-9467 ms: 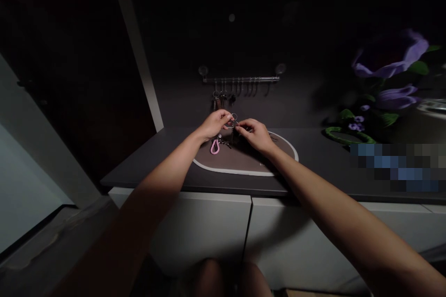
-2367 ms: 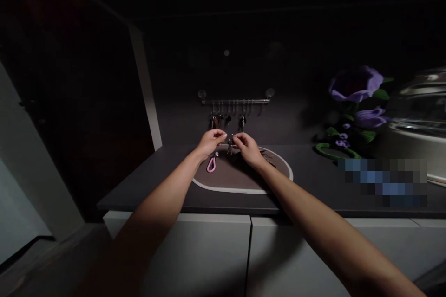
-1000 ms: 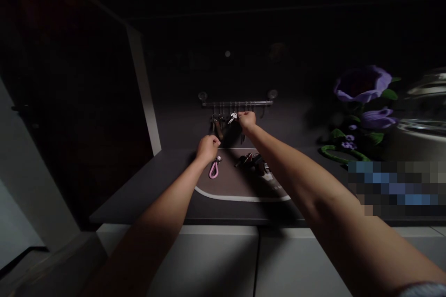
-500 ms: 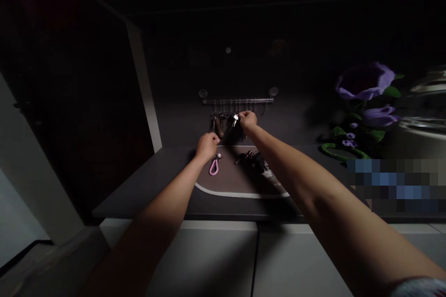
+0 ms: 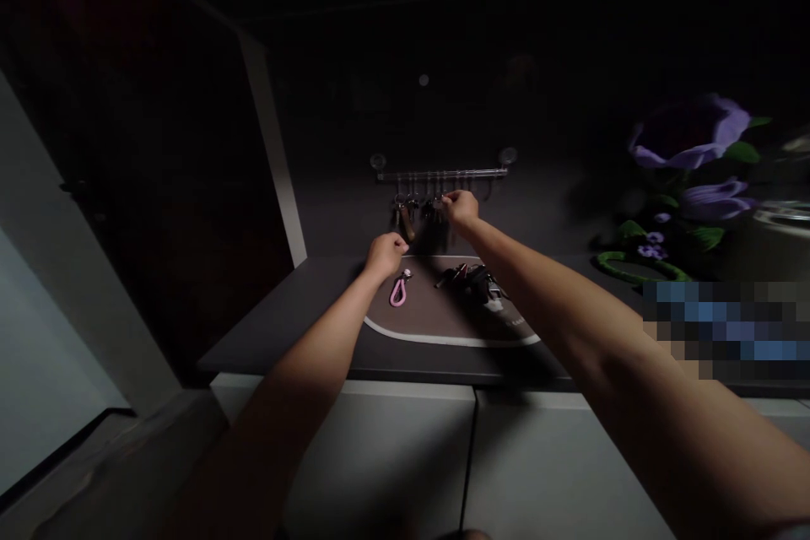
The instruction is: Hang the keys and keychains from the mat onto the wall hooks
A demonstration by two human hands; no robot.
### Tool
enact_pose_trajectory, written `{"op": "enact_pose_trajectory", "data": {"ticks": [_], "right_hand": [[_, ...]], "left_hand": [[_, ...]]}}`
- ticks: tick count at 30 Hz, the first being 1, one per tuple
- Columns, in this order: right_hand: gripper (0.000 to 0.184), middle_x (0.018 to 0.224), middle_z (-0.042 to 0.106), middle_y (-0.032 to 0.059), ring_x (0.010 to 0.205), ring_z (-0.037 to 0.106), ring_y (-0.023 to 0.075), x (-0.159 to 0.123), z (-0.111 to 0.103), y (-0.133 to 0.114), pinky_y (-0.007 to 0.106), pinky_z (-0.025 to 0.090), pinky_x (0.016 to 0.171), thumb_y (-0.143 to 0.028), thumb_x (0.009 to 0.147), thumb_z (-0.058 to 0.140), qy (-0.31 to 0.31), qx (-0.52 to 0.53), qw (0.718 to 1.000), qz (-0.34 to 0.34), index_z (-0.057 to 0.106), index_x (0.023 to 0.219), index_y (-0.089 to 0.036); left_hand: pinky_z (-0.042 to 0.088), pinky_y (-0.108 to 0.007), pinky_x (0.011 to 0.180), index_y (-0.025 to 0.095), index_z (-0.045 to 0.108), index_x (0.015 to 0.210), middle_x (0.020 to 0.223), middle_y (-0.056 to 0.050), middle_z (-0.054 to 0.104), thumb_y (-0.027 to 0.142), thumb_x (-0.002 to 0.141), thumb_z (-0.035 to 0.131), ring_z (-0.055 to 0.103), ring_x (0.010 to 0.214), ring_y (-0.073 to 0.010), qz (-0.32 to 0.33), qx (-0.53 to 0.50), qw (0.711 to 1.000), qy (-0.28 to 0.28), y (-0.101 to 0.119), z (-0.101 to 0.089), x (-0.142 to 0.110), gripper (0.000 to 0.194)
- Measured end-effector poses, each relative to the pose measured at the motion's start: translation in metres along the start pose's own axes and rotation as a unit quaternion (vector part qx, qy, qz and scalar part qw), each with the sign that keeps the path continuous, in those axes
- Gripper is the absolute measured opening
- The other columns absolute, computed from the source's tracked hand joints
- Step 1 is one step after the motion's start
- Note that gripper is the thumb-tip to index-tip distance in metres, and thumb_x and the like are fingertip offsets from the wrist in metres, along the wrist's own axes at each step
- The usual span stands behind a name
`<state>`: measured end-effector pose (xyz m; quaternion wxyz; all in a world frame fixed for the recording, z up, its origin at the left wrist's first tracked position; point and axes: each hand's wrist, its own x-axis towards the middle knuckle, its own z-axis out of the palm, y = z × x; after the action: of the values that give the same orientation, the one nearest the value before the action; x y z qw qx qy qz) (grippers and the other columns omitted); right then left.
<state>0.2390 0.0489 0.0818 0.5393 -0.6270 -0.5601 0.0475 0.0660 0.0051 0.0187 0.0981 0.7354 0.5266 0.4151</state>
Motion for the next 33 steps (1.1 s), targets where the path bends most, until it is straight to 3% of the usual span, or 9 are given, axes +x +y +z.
{"op": "enact_pose_trajectory", "data": {"ticks": [12, 17, 22, 25, 29, 33], "right_hand": [[0.016, 0.083, 0.066, 0.0071, 0.078, 0.061, 0.0142, -0.016, -0.006, -0.003, 0.029, 0.047, 0.077, -0.017, 0.073, 0.055, -0.042, 0.117, 0.992, -0.025, 0.064, 0.085, -0.013], [0.015, 0.079, 0.066, 0.0055, 0.067, 0.060, 0.0107, -0.042, -0.009, -0.009, 0.026, 0.048, 0.070, -0.018, 0.077, 0.052, -0.093, 0.190, 0.977, -0.016, 0.062, 0.085, -0.011], [0.016, 0.080, 0.067, 0.0068, 0.069, 0.061, 0.0111, -0.077, -0.010, -0.001, 0.026, 0.047, 0.071, -0.020, 0.080, 0.052, -0.139, 0.215, 0.967, -0.007, 0.061, 0.088, -0.011], [0.017, 0.081, 0.068, 0.0071, 0.071, 0.062, 0.0116, -0.092, -0.009, 0.010, 0.025, 0.047, 0.071, -0.020, 0.080, 0.051, -0.159, 0.172, 0.972, -0.022, 0.062, 0.091, -0.011], [0.020, 0.084, 0.069, 0.0061, 0.080, 0.062, 0.0136, -0.105, -0.011, 0.026, 0.025, 0.044, 0.077, -0.023, 0.081, 0.050, -0.171, 0.027, 0.979, -0.109, 0.064, 0.093, -0.014], [0.024, 0.097, 0.068, 0.0087, 0.090, 0.060, 0.0172, -0.110, -0.012, 0.035, 0.025, 0.041, 0.080, -0.023, 0.082, 0.049, -0.198, -0.107, 0.953, -0.205, 0.065, 0.096, -0.015]], "left_hand": [[0.038, -0.021, 0.057, 0.013, 0.066, 0.075, 0.064, -0.002, 0.061, 0.016, 0.072, 0.058, 0.050, 0.057, -0.0094, -0.003, -0.009, 0.998, -0.055, -0.002, -0.001, -0.001, 0.010], [0.038, -0.021, 0.059, 0.013, 0.067, 0.077, 0.066, -0.002, 0.062, 0.016, 0.070, 0.060, 0.051, 0.059, -0.0096, 0.023, 0.014, 0.996, -0.086, -0.001, -0.002, -0.002, 0.011], [0.037, -0.022, 0.061, 0.013, 0.069, 0.076, 0.067, -0.003, 0.064, 0.017, 0.069, 0.061, 0.053, 0.061, -0.0110, 0.068, 0.066, 0.986, -0.138, 0.001, -0.003, -0.005, 0.012], [0.037, -0.022, 0.060, 0.014, 0.069, 0.075, 0.067, -0.003, 0.065, 0.017, 0.067, 0.062, 0.053, 0.061, -0.0110, 0.084, 0.089, 0.979, -0.165, 0.000, -0.002, -0.007, 0.011], [0.035, -0.022, 0.058, 0.015, 0.069, 0.071, 0.062, -0.001, 0.063, 0.020, 0.066, 0.064, 0.050, 0.057, -0.0105, 0.098, 0.113, 0.973, -0.178, -0.004, 0.000, -0.008, 0.009], [0.034, -0.022, 0.056, 0.015, 0.069, 0.069, 0.059, -0.001, 0.061, 0.020, 0.066, 0.063, 0.049, 0.054, -0.0098, 0.099, 0.137, 0.966, -0.195, -0.005, 0.001, -0.009, 0.008]]}}
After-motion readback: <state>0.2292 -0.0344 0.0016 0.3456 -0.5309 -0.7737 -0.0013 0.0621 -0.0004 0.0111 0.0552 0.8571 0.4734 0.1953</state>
